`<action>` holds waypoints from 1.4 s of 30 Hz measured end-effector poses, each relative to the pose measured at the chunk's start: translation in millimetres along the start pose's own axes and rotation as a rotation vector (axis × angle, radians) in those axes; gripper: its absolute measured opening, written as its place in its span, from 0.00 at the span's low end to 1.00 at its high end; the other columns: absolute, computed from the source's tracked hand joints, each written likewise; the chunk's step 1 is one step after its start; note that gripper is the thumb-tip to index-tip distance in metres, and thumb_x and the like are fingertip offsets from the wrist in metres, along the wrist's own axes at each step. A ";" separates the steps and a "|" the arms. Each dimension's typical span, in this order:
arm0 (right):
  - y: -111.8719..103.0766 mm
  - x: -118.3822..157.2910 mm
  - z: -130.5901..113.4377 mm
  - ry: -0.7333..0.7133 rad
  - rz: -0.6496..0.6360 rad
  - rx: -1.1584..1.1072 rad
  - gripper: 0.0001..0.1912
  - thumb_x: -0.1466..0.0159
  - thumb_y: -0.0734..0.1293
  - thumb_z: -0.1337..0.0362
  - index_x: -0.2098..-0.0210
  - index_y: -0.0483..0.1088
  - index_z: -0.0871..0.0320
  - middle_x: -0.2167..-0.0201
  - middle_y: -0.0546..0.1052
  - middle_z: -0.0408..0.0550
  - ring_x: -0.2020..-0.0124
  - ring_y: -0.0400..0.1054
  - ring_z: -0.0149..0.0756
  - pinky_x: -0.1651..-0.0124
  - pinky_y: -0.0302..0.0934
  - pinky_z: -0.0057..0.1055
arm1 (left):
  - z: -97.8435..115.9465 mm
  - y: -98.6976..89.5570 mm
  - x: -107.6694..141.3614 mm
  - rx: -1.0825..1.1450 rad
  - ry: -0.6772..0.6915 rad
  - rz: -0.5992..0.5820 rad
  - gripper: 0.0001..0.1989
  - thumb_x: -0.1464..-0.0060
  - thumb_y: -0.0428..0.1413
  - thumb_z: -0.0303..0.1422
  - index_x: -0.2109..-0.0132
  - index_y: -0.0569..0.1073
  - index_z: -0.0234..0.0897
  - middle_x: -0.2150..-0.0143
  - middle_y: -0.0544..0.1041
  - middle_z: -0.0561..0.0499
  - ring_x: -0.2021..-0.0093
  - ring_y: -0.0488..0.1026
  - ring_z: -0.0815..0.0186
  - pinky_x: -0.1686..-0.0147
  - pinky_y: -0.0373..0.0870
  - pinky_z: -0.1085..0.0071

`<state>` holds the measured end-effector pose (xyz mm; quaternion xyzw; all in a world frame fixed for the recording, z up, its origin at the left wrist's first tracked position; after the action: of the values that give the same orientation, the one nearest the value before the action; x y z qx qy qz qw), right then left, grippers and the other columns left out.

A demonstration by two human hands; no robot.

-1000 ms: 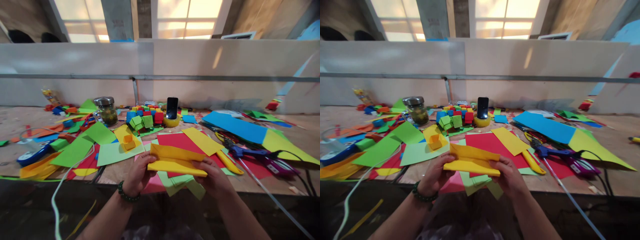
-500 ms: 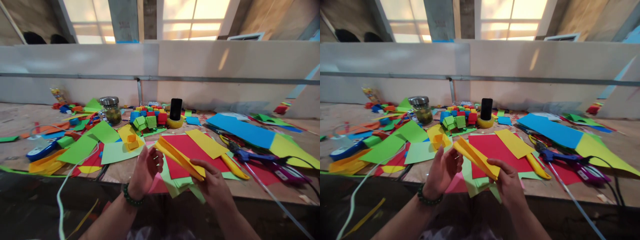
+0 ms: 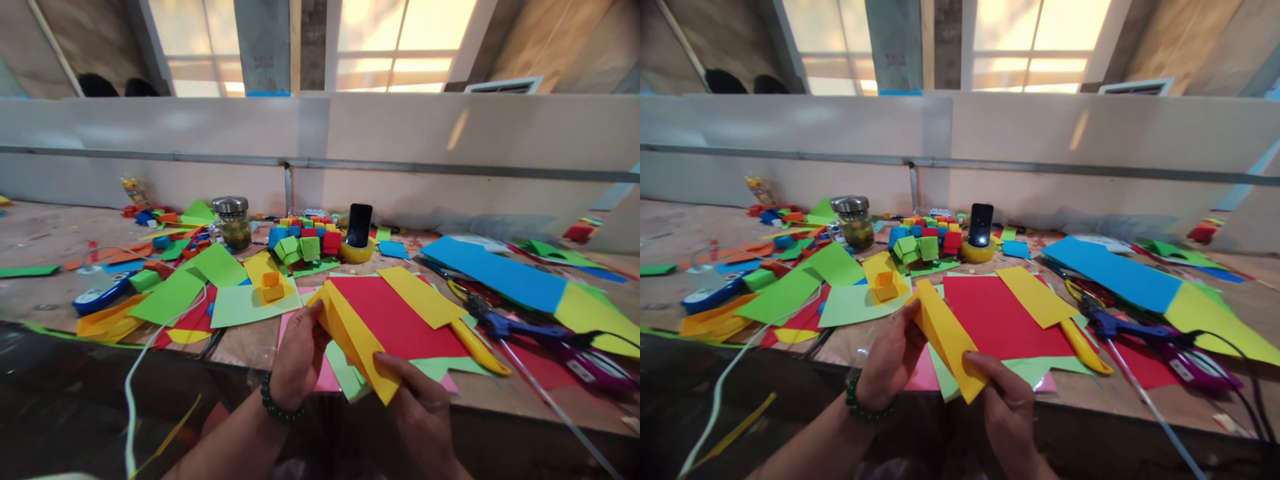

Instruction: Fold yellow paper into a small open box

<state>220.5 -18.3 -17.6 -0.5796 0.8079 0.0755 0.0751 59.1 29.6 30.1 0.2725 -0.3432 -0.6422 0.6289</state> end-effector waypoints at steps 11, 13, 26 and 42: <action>2.4 12.3 14.8 -0.655 -0.112 0.217 0.23 0.40 0.65 0.76 0.53 0.77 0.43 0.63 0.81 0.43 0.66 0.76 0.37 0.67 0.71 0.29 | -13.4 15.5 16.8 0.079 0.008 -0.053 0.24 0.47 0.61 0.42 0.47 0.70 0.34 0.51 0.79 0.40 0.51 0.77 0.55 0.53 0.72 0.64; 4.4 11.8 18.0 -0.778 -0.162 0.269 0.27 0.40 0.63 0.78 0.48 0.73 0.44 0.63 0.79 0.46 0.68 0.75 0.36 0.69 0.70 0.28 | -13.0 17.1 17.4 0.074 0.025 -0.036 0.19 0.45 0.59 0.37 0.49 0.70 0.33 0.54 0.80 0.41 0.56 0.79 0.57 0.56 0.72 0.66; -24.5 -4.6 -54.2 -0.828 -0.162 0.552 0.13 0.38 0.67 0.69 0.54 0.71 0.53 0.74 0.77 0.43 0.76 0.71 0.33 0.69 0.67 0.28 | 3.7 0.9 23.6 -0.517 0.208 -0.386 0.12 0.40 0.56 0.37 0.51 0.72 0.37 0.57 0.77 0.46 0.58 0.75 0.64 0.57 0.70 0.70; -0.9 -22.5 -71.1 -0.518 -0.383 0.166 0.09 0.41 0.72 0.67 0.60 0.76 0.49 0.62 0.76 0.45 0.60 0.70 0.34 0.63 0.67 0.27 | 2.7 -2.6 47.5 -0.740 0.271 -0.590 0.18 0.34 0.41 0.43 0.51 0.69 0.38 0.58 0.73 0.46 0.62 0.68 0.64 0.60 0.66 0.68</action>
<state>226.1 -12.6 56.6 -0.6743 0.6419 0.1387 0.3377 52.5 -17.5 33.6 0.1974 0.0848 -0.8305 0.5139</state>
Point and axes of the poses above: each hand's wrist, its own x-axis away from the middle knuckle, its own y-axis out of the palm, z = x × y, the point moved 1 cm from there along -x, towards the middle knuckle
